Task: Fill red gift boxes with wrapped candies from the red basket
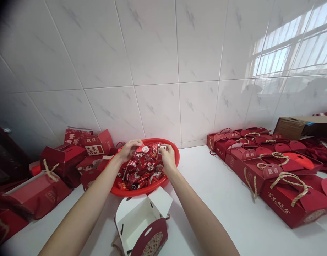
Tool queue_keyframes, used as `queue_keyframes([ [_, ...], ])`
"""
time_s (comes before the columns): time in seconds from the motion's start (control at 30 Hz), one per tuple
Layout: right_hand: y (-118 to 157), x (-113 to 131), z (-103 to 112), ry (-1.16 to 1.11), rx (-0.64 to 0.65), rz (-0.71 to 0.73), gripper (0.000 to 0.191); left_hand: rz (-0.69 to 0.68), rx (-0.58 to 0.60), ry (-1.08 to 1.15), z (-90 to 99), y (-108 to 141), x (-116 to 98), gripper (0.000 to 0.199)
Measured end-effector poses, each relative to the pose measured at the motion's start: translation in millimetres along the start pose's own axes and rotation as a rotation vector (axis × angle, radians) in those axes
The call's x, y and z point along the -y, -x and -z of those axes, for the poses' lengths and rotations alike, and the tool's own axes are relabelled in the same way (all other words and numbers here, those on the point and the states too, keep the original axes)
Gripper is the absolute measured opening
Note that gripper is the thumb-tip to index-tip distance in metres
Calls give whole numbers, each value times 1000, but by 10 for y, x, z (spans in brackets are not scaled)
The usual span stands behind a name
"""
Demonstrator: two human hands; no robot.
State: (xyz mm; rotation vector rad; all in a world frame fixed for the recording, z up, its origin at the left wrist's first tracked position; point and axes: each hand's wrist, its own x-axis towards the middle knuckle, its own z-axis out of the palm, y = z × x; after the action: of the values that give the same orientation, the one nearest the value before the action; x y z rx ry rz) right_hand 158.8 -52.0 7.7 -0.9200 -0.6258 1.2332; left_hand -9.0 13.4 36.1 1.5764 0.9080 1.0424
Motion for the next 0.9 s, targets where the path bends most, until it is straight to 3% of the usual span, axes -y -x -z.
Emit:
queue_keyframes([
  [0.13, 13, 7, -7, 10, 36, 8, 14, 57, 50, 126, -4, 23, -30, 25],
  [0.3, 14, -2, -2, 10, 35, 10, 13, 45, 137, 128, 2, 33, -53, 29],
  [0.53, -40, -73, 29, -13, 96, 68, 17, 34, 117, 103, 19, 45, -81, 29],
  [0.9, -34, -34, 22, 18, 28, 5, 17, 42, 166, 172, 50, 15, -9, 26],
])
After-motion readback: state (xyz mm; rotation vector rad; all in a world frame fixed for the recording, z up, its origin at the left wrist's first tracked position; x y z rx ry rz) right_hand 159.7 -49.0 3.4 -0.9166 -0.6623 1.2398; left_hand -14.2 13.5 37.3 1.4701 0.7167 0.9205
